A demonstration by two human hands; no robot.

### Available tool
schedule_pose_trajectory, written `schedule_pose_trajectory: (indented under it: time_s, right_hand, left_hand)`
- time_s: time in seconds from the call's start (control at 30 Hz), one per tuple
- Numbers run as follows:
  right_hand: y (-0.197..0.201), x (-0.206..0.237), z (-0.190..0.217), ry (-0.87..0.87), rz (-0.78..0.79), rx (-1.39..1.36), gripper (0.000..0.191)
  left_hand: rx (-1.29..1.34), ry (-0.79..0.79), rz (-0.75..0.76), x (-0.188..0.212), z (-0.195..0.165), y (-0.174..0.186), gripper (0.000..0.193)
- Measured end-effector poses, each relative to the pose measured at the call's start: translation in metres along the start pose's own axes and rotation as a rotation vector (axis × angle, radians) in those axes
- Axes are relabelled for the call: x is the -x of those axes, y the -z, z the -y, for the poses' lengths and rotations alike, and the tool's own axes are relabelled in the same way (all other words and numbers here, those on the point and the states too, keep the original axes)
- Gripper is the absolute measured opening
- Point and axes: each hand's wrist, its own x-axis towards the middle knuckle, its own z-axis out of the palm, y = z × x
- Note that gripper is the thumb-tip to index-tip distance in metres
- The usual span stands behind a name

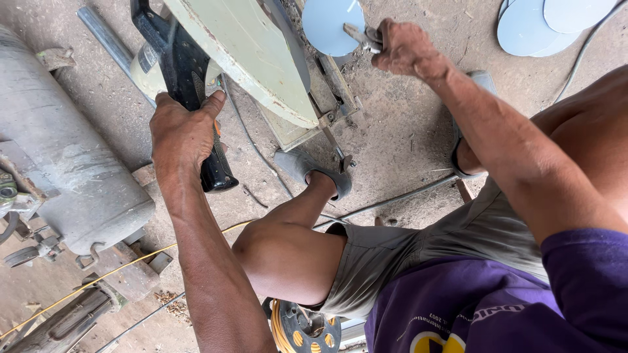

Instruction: The person sits at a scroll saw, holding the machine handle with one hand while guiding light blue circular discs against the blade with pliers in the other hand. They cut each disc free from sheet material and set finished discs on the ground beside the machine.

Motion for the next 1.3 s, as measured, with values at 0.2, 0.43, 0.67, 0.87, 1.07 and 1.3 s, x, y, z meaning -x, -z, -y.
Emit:
schedule_pose_trajectory:
  time_s: [0.2,0.43,0.67,0.87,1.07,1.3]
  right_hand:
    - [-0.045,0.021,-0.003,-0.057,0.033,-0.410,0.061]
    - [-0.080,0.056,0.021,-0.001,-0.078,-0.353,0.071]
    - [-0.078,0.070,0.047,-0.042,-0.059,0.196,0.068]
    - [-0.061,0.062,0.035,-0.247,0.106,0.108,0.069]
    - [-0.082,0.050,-0.003,-0.230,0.049,-0.358,0.065]
    - [-0.137,0.041,0.001,-0.105,-0.064,-0.418,0.029]
  left_hand:
    - [0.010,0.023,0.001,0.001,-0.001,0.000,0.052]
    - [0.029,0.027,0.008,0.005,-0.003,0.001,0.046]
    - [0.026,0.048,0.008,0.005,-0.004,0.000,0.046]
    - [0.019,0.032,-0.003,0.006,-0.002,-0.001,0.047]
    - [0.013,0.038,-0.010,0.007,-0.002,-0.001,0.047]
    - [-0.041,0.035,-0.015,0.007,-0.004,-0.001,0.046]
